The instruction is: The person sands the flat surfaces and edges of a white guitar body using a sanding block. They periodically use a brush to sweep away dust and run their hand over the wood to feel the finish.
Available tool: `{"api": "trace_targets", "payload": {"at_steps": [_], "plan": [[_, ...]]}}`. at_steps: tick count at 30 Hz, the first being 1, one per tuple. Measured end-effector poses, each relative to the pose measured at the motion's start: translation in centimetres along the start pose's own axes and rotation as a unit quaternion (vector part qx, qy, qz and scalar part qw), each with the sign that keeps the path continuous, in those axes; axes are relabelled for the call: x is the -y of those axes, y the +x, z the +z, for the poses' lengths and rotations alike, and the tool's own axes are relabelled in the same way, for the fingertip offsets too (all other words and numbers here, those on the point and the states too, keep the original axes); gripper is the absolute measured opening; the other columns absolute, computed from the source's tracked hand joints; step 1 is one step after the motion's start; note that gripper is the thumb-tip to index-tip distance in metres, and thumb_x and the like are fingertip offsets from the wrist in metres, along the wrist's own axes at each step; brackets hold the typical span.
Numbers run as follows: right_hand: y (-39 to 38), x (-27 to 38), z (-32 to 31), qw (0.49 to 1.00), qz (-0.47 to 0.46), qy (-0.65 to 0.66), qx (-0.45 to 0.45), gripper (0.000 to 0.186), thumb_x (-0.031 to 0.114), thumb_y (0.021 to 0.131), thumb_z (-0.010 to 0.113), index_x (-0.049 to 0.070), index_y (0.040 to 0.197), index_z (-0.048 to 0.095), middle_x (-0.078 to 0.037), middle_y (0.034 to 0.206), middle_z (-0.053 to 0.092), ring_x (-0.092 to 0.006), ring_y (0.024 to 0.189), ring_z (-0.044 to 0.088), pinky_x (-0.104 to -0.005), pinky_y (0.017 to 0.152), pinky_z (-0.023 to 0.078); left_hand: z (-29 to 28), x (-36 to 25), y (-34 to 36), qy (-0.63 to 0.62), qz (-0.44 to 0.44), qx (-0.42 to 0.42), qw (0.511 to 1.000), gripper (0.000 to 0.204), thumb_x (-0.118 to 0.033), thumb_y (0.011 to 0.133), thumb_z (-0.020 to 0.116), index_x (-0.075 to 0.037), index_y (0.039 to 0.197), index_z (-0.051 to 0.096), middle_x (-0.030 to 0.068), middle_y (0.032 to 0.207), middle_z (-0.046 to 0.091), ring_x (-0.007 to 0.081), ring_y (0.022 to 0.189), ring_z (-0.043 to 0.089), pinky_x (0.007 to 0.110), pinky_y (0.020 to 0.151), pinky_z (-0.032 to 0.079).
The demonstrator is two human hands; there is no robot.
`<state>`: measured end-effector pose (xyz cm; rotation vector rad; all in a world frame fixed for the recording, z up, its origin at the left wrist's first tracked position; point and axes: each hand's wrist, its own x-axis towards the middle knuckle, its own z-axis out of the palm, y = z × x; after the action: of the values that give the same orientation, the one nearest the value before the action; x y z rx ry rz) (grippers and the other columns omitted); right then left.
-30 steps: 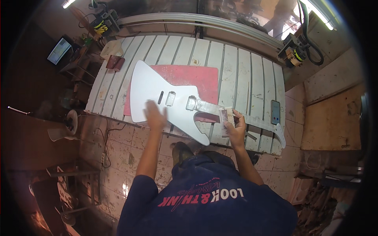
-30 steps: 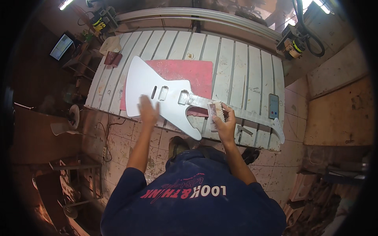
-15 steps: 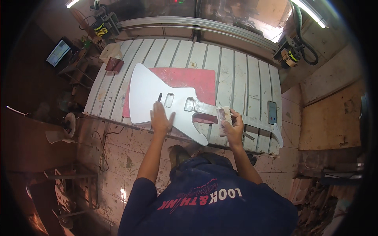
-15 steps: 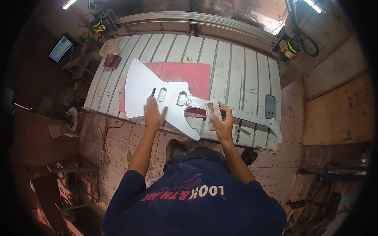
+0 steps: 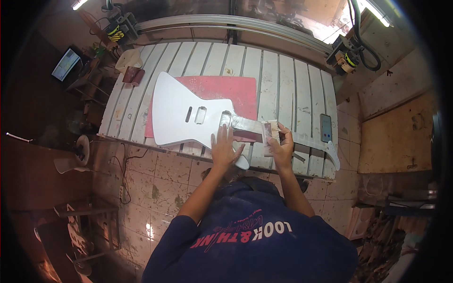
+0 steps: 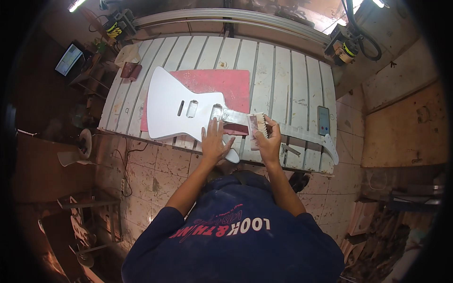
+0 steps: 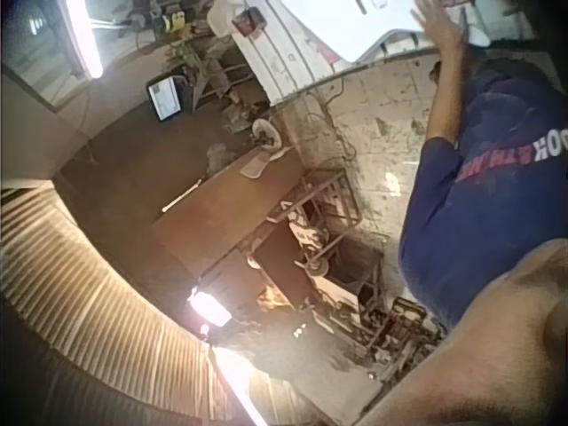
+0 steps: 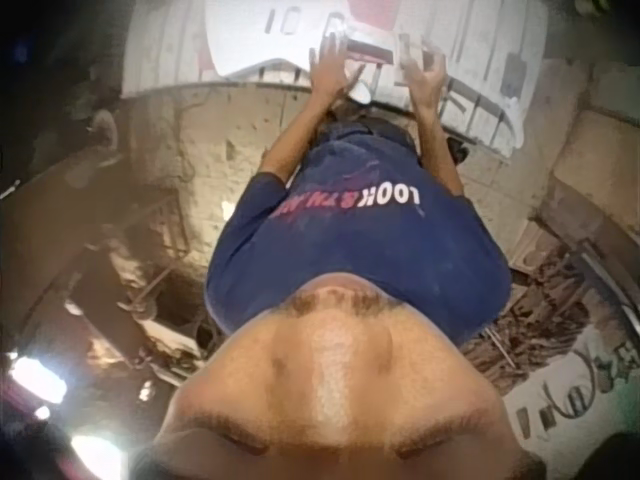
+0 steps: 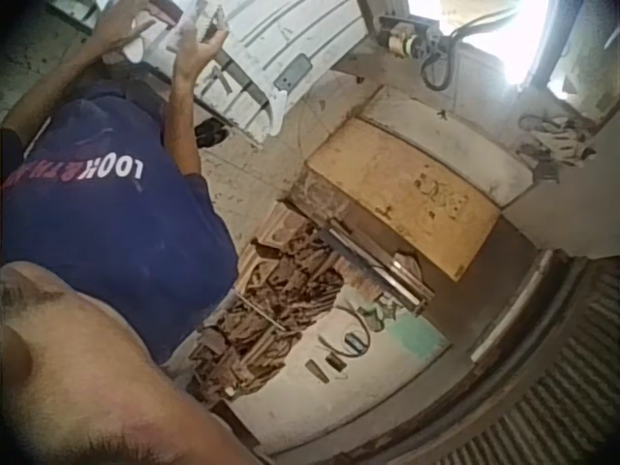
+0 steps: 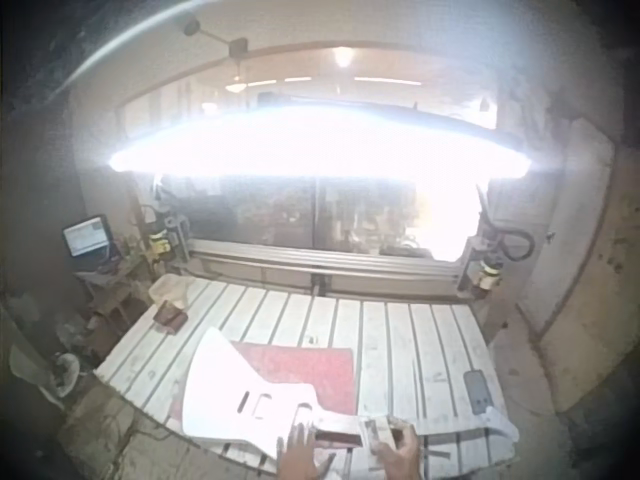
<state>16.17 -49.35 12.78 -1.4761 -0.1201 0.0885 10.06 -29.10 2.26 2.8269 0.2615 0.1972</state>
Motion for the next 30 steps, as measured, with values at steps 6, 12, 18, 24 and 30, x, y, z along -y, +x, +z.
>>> {"api": "trace_targets", "payload": {"at_steps": [6,12,18,24,30], "plan": [[-0.4,-0.9,-1.7,0.999,-0.017,0.003,-0.035,0.057,0.004,0.090,0.072,-0.006,0.143,0.053,-0.013,0.121,0.065,-0.0159,0.107,0.064,-0.0314,0.096,0.053,-0.6,-2.6,-0.7,-0.004,0.011,0.012,1.000,0.103,-0.074,0.094,0.055,0.000,0.163,0.034,0.0207,0.171,0.030,0.0348,0.161,0.022,0.059,0.128,0.017],[-0.7,-0.7,-2.4,0.998,-0.019,0.019,-0.050,0.058,0.004,0.090,0.072,-0.006,0.143,0.052,-0.013,0.120,0.064,-0.0165,0.106,0.063,-0.0326,0.096,0.053,-0.9,8.4,0.7,-0.038,0.037,-0.041,0.998,0.089,-0.065,0.098,0.058,-0.005,0.162,0.040,0.0173,0.170,0.035,0.0328,0.160,0.028,0.057,0.129,0.019],[-0.2,-0.5,-3.8,0.998,-0.011,-0.001,-0.062,0.058,0.003,0.092,0.071,-0.006,0.145,0.050,-0.013,0.119,0.064,-0.0165,0.106,0.063,-0.0316,0.096,0.053,-3.8,16.2,3.1,0.055,-0.200,-0.058,0.977,0.086,-0.060,0.104,0.050,-0.001,0.164,0.033,0.0219,0.172,0.028,0.0354,0.162,0.021,0.058,0.130,0.016],[-0.1,-1.4,-2.1,0.999,0.014,0.028,-0.033,0.059,0.002,0.093,0.069,-0.006,0.147,0.049,-0.014,0.120,0.064,-0.0165,0.105,0.064,-0.0306,0.093,0.054,0.9,1.4,-2.2,-0.052,-0.012,-0.047,0.997,0.089,-0.053,0.099,0.062,0.003,0.162,0.033,0.0258,0.172,0.024,0.0398,0.161,0.020,0.057,0.131,0.010],[-0.2,-2.5,-0.6,0.991,0.099,0.079,0.042,0.057,0.007,0.094,0.067,-0.003,0.148,0.049,-0.015,0.121,0.065,-0.0169,0.104,0.066,-0.0317,0.088,0.058,-3.3,-1.5,-5.2,-0.307,0.175,0.205,0.913,0.077,-0.041,0.101,0.068,-0.003,0.161,0.038,0.0258,0.158,0.049,0.0402,0.147,0.047,0.052,0.125,0.032]]}}
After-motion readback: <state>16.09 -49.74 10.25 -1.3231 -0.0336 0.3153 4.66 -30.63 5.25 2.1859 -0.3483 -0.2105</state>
